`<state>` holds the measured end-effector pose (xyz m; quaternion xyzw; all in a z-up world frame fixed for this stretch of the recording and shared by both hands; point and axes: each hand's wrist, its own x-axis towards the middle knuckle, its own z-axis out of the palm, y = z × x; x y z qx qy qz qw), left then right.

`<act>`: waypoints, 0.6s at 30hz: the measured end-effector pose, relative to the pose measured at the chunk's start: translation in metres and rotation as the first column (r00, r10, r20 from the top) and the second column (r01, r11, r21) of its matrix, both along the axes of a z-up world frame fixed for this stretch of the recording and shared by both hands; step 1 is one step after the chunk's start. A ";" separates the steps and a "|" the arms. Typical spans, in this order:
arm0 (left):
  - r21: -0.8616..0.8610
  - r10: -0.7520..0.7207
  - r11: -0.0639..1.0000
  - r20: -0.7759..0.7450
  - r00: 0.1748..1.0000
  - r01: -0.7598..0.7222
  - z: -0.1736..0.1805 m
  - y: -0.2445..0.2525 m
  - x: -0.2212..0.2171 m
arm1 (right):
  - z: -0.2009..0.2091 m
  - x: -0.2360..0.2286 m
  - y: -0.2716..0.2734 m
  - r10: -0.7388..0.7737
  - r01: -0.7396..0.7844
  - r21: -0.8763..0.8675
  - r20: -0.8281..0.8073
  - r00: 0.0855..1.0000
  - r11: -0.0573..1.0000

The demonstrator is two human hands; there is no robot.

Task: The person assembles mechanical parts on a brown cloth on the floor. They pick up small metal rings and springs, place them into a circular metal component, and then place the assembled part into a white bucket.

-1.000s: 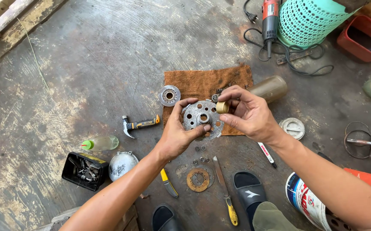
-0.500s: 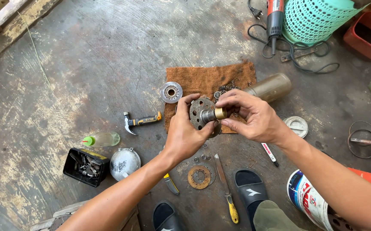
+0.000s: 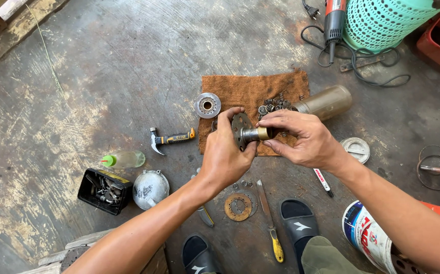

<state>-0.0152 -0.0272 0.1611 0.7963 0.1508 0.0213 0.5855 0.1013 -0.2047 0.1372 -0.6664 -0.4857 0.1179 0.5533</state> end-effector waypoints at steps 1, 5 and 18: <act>-0.001 0.000 1.000 -0.001 1.000 0.000 -0.009 0.001 -0.001 | 0.000 -0.001 0.000 0.000 0.000 -0.001 -0.001 1.000 1.000; -0.105 -0.043 0.992 0.256 0.966 0.072 -0.038 0.006 0.000 | 0.003 -0.006 0.005 -0.020 0.017 0.027 0.103 0.994 0.999; -0.288 -0.071 0.930 0.471 0.879 0.229 -0.071 0.006 0.006 | 0.028 -0.018 0.010 -0.063 0.081 -0.046 0.310 0.949 0.996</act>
